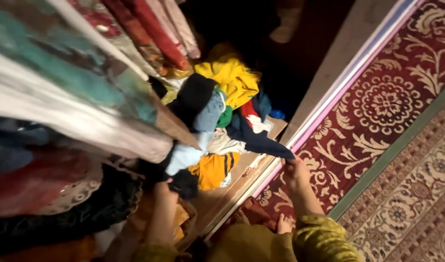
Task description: The person picks up various items of clothing from a closet and places them on a bed.
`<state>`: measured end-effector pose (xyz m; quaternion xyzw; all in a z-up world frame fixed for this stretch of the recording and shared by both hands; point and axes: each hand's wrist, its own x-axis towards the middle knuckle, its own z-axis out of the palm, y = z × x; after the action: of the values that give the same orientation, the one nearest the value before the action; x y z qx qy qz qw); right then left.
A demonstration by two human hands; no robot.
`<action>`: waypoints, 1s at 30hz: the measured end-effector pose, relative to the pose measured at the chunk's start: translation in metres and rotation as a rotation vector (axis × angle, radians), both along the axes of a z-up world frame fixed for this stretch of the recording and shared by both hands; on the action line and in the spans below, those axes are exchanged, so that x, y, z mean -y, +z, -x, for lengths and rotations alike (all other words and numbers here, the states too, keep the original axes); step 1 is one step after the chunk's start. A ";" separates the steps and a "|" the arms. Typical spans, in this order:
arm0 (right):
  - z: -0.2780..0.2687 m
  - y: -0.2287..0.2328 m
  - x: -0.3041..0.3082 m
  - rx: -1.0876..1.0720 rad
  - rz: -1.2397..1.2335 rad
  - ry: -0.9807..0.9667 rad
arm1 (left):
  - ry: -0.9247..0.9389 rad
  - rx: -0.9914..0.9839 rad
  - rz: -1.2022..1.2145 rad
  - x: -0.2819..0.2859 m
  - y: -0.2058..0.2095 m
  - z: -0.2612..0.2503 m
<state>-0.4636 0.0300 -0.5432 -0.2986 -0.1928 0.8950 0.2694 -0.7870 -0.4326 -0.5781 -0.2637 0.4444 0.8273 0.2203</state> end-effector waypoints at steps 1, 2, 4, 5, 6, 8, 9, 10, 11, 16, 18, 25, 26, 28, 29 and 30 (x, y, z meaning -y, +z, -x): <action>-0.007 -0.011 -0.004 0.002 0.004 -0.009 | -0.009 0.002 0.004 0.004 0.003 0.005; -0.015 -0.023 -0.007 0.009 -0.040 0.015 | 0.005 0.005 0.020 0.008 0.005 0.010; -0.017 0.004 -0.005 0.016 -0.081 0.032 | 0.010 0.008 0.040 0.011 0.012 0.018; -0.010 0.041 -0.001 0.140 0.004 -0.040 | 0.019 0.007 0.051 0.011 0.016 0.020; -0.003 0.079 0.003 0.262 0.089 -0.116 | 0.028 0.007 0.061 0.010 0.020 0.023; 0.016 0.062 -0.004 0.372 -0.090 -0.079 | -0.025 -0.021 0.099 -0.002 0.038 0.021; 0.028 0.054 -0.008 0.480 -0.272 -0.040 | -0.077 -0.047 0.135 -0.008 0.048 0.024; 0.050 0.082 -0.006 0.473 -0.271 -0.042 | -0.078 -0.056 0.136 -0.021 0.056 0.032; 0.072 0.110 -0.006 0.607 -0.753 -0.073 | -0.233 -0.338 0.362 -0.035 0.064 0.041; 0.174 0.268 0.004 0.689 -1.376 -0.050 | -0.578 -1.028 0.870 -0.131 0.115 0.045; 0.210 0.271 0.002 0.634 -1.379 0.001 | -0.471 -1.440 1.384 -0.178 0.146 0.022; 0.223 0.127 -0.035 0.784 -1.514 0.141 | -0.462 -1.394 1.595 -0.174 0.161 -0.027; 0.204 0.130 -0.033 0.711 -1.384 0.022 | -0.479 -1.232 1.468 -0.164 0.161 -0.034; 0.174 0.131 -0.030 0.626 -1.265 -0.091 | -0.475 -1.071 1.334 -0.132 0.133 -0.029; 0.158 0.125 -0.023 0.561 -0.876 -0.092 | -0.439 -1.081 1.202 -0.106 0.103 -0.020; 0.142 0.119 -0.017 0.488 -0.489 -0.090 | -0.402 -1.089 1.071 -0.079 0.073 -0.012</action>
<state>-0.6057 0.0466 -0.4239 -0.4388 -0.4468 0.7117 0.3181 -0.7748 -0.3539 -0.5051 0.1935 0.8667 0.4580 -0.0400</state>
